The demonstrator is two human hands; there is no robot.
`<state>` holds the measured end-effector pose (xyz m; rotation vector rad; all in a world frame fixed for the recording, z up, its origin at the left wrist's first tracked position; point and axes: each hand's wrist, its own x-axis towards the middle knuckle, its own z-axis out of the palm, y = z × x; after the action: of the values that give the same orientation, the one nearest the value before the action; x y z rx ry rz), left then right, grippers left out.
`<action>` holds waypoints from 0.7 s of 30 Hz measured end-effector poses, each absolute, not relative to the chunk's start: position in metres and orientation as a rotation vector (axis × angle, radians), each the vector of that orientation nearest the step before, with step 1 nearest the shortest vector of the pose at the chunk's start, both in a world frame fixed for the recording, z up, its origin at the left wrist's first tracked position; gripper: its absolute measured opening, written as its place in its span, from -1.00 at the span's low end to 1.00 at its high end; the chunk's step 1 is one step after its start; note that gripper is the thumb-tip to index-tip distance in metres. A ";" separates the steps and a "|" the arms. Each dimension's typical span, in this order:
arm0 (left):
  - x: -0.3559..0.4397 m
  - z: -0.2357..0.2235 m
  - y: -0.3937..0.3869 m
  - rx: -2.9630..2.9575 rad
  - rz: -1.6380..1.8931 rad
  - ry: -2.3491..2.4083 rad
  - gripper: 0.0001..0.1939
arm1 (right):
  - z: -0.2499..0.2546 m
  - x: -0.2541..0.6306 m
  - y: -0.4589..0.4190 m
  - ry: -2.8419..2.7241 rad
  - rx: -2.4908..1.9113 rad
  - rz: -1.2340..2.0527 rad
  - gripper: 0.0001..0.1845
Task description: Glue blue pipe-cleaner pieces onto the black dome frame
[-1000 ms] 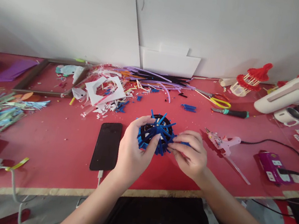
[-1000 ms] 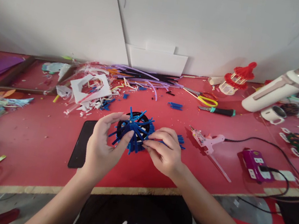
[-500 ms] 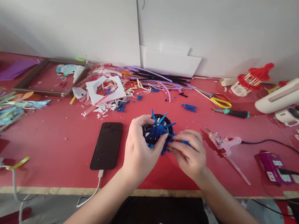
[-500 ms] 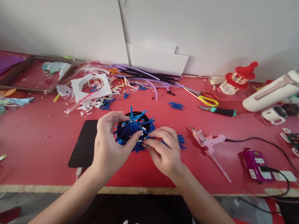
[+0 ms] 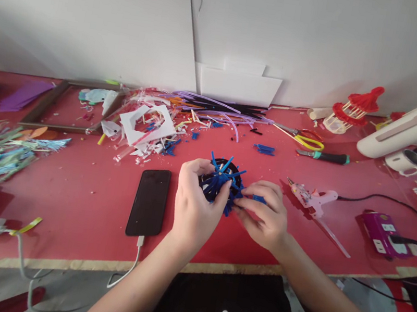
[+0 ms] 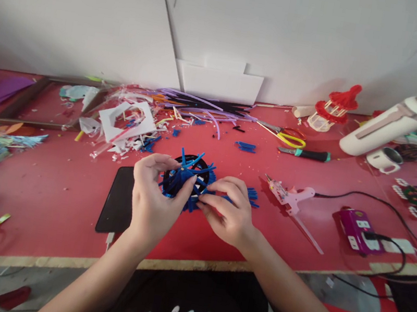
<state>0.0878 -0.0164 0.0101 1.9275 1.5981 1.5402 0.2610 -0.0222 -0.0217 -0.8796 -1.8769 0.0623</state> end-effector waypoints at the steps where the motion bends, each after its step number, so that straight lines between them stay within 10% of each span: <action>1: 0.088 0.010 -0.016 1.925 1.539 1.597 -0.52 | -0.021 0.261 -0.022 -1.879 -0.869 0.059 -0.78; 21: 0.084 0.010 -0.013 1.904 1.519 1.530 -0.52 | -0.029 0.269 -0.019 -1.975 -0.782 -0.074 -0.60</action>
<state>0.0840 -0.0126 0.0102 1.9036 1.5300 1.5194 0.2694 -0.0188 -0.0293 -0.7822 -1.9753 -0.0740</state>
